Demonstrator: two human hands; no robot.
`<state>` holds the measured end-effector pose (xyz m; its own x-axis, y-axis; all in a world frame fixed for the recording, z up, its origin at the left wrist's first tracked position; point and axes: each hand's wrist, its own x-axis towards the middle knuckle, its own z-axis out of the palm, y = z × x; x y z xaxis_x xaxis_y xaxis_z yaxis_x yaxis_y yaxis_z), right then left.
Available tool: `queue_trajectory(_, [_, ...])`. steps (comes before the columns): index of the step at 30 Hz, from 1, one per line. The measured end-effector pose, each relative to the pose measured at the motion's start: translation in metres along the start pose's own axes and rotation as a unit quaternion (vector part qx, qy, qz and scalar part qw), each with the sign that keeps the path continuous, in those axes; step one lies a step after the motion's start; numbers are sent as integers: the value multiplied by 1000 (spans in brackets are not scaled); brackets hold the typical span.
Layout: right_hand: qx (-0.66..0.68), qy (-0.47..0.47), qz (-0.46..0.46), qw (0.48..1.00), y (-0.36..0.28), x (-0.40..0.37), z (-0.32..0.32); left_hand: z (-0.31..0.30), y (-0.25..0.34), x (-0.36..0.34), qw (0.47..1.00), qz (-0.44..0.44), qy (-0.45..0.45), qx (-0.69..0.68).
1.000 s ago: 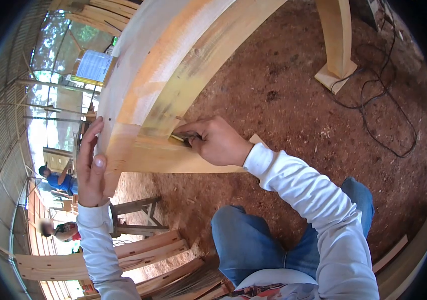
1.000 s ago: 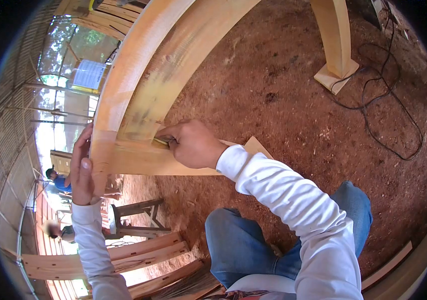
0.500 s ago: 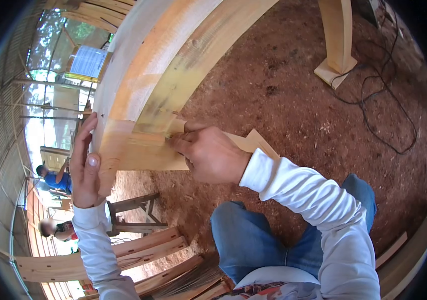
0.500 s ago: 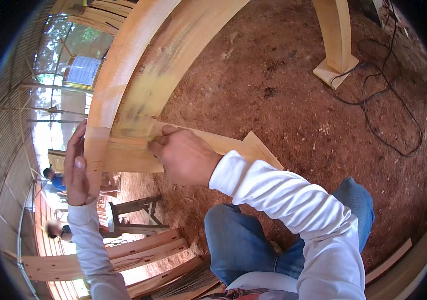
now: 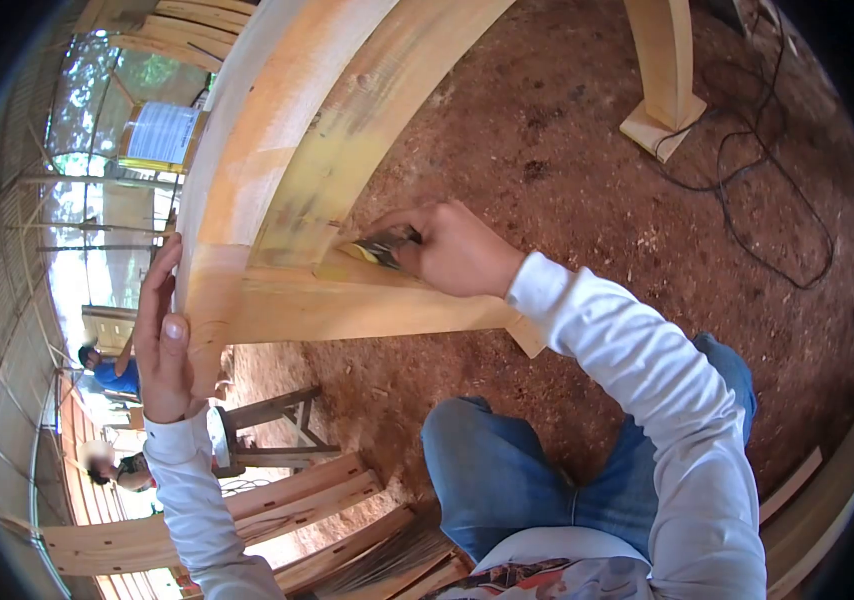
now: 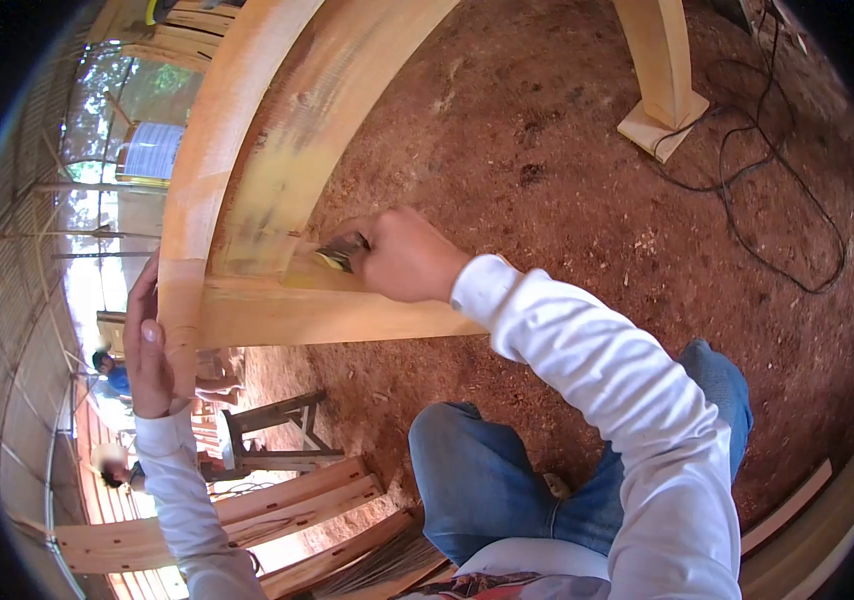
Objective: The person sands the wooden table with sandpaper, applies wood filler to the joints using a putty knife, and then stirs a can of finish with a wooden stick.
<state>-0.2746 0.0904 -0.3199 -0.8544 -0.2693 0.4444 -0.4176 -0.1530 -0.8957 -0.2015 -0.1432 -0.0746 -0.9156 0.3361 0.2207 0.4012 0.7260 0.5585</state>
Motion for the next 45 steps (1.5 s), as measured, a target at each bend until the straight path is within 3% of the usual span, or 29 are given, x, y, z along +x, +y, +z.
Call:
queue_trajectory(8, [47,-120,56,990,-4,31,1,1,5,1,999,-2,-6,37])
queue_trajectory(14, [6,-140,52,989,-32,19,-8,-2,3,1,1000,-5,-12,27])
queue_trajectory(17, [60,-114,9,992,-24,11,-4,-3,3,1,999,5,-9,41])
queue_trajectory(20, [58,-118,55,990,-30,-1,-8,-2,0,0,1000,8,4,24])
queue_trajectory(23, [123,-70,65,988,-28,-4,-7,-4,-2,0,999,7,-13,32])
queue_trajectory(26, [95,-55,53,993,-38,-2,-8,-3,1,1,999,4,-9,31])
queue_trajectory(29, [111,-22,-19,993,-27,3,4,-6,-3,-3,1000,0,7,7])
queue_trajectory(35, [47,-28,-48,997,-27,2,16,-2,0,-1,1000,0,7,10])
queue_trajectory(38, [92,-35,-63,993,-27,2,12,-3,0,-1,1000,-5,1,11])
queue_trajectory(45, [48,66,-133,988,-52,14,26,-4,1,-1,1000,-2,3,28])
